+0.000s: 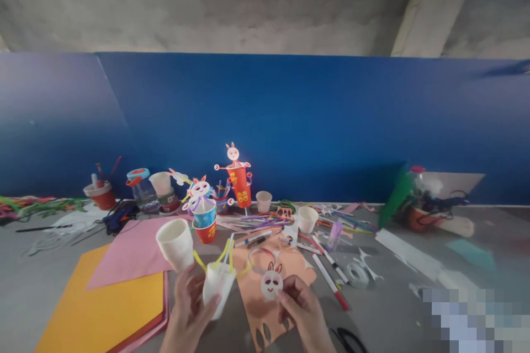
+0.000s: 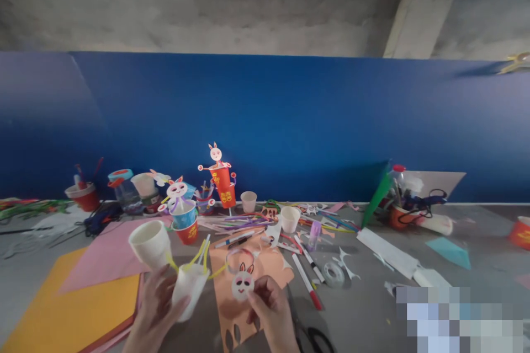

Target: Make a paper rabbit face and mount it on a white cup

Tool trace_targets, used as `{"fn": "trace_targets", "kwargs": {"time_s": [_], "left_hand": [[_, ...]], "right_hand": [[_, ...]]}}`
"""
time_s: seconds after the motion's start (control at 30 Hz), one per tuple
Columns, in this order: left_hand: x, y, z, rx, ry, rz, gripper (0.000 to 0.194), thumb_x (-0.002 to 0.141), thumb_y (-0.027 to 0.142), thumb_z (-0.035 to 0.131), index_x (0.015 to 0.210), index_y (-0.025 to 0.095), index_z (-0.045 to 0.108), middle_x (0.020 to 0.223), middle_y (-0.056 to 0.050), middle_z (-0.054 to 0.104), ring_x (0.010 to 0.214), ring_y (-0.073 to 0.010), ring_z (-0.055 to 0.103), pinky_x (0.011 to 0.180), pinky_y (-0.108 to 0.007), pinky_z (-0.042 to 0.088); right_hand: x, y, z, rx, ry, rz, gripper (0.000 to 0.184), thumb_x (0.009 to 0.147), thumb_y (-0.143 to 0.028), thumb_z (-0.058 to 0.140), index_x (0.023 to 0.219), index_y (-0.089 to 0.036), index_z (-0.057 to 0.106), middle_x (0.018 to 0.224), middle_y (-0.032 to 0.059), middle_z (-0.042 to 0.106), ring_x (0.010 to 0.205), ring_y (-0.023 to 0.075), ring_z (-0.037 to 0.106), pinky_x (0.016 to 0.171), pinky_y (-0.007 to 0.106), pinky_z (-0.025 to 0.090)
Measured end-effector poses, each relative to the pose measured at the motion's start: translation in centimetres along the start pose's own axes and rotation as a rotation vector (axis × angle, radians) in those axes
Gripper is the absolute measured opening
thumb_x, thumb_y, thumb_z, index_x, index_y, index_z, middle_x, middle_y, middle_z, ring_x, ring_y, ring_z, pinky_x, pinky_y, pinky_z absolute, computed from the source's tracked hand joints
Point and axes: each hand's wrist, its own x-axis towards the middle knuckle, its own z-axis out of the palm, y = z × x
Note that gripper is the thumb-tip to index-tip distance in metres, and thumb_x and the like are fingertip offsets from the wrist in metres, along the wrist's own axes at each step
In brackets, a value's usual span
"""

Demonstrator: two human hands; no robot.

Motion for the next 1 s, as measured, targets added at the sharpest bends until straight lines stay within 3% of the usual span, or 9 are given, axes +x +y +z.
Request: {"fn": "trace_targets", "kwargs": {"time_s": [0.17, 0.3, 0.4, 0.53, 0.67, 0.87, 1.0], "left_hand": [[-3.3, -0.2, 1.3, -0.087, -0.090, -0.050, 0.086, 0.067, 0.061, 0.077, 0.139, 0.031, 0.041, 0.122, -0.010, 0.065, 0.110, -0.0342, 0.064, 0.088, -0.038, 0.055], [-3.6, 0.5, 1.5, -0.082, -0.176, -0.101, 0.078, 0.068, 0.061, 0.076, 0.133, 0.026, 0.052, 0.126, -0.013, 0.065, 0.117, -0.0344, 0.062, 0.098, -0.037, 0.051], [-3.0, 1.1, 0.9, -0.068, -0.214, -0.133, 0.067, 0.070, 0.057, 0.077, 0.125, 0.023, 0.060, 0.131, -0.012, 0.063, 0.123, -0.0348, 0.058, 0.103, -0.037, 0.048], [-1.9, 0.8, -0.7, -0.005, -0.256, -0.235, 0.064, 0.068, 0.051, 0.081, 0.122, 0.022, 0.060, 0.127, -0.011, 0.067, 0.120, -0.0346, 0.060, 0.098, -0.035, 0.053], [-1.4, -0.5, -1.9, 0.074, -0.176, -0.247, 0.071, 0.066, 0.051, 0.082, 0.127, 0.022, 0.057, 0.133, -0.012, 0.063, 0.122, -0.0343, 0.060, 0.095, -0.035, 0.055], [-0.6, -0.9, -2.1, 0.141, -0.198, -0.176, 0.078, 0.070, 0.052, 0.079, 0.135, 0.024, 0.047, 0.111, -0.009, 0.073, 0.096, -0.0313, 0.071, 0.073, -0.033, 0.061], [0.5, -0.6, -2.5, 0.347, -0.249, -0.047, 0.080, 0.078, 0.056, 0.069, 0.143, 0.023, 0.036, 0.097, -0.007, 0.073, 0.077, -0.0278, 0.071, 0.062, -0.034, 0.059]], "right_hand": [[-0.4, -0.7, 0.3, -0.054, 0.022, -0.084, 0.043, 0.074, -0.058, 0.076, 0.080, -0.019, 0.059, 0.070, -0.0004, 0.059, 0.054, 0.0113, 0.051, 0.047, 0.021, 0.040], [-0.8, -1.0, 0.2, -0.101, 0.046, -0.122, 0.040, 0.078, -0.055, 0.074, 0.075, -0.018, 0.059, 0.066, -0.0019, 0.055, 0.051, 0.0103, 0.049, 0.047, 0.021, 0.038], [-1.1, -1.3, 0.0, -0.135, 0.071, -0.162, 0.034, 0.081, -0.052, 0.071, 0.079, -0.019, 0.063, 0.075, 0.0023, 0.062, 0.051, 0.0113, 0.052, 0.047, 0.022, 0.041], [-1.3, -1.5, -0.3, -0.174, 0.074, -0.317, 0.026, 0.086, -0.045, 0.067, 0.079, -0.020, 0.067, 0.090, 0.0084, 0.065, 0.065, 0.0166, 0.060, 0.057, 0.027, 0.049], [-1.3, -1.3, -0.5, -0.206, 0.066, -0.404, 0.020, 0.089, -0.038, 0.064, 0.080, -0.020, 0.067, 0.089, 0.0081, 0.063, 0.071, 0.0188, 0.062, 0.058, 0.026, 0.049], [-1.4, -1.7, -0.7, -0.371, 0.048, -0.512, 0.014, 0.091, -0.030, 0.061, 0.080, -0.022, 0.067, 0.087, 0.0082, 0.066, 0.080, 0.0222, 0.064, 0.068, 0.029, 0.051], [-2.1, -3.1, -1.0, -0.575, 0.009, -0.629, 0.015, 0.090, -0.014, 0.057, 0.086, -0.025, 0.067, 0.093, 0.0079, 0.070, 0.089, 0.0231, 0.067, 0.080, 0.032, 0.052]]}}
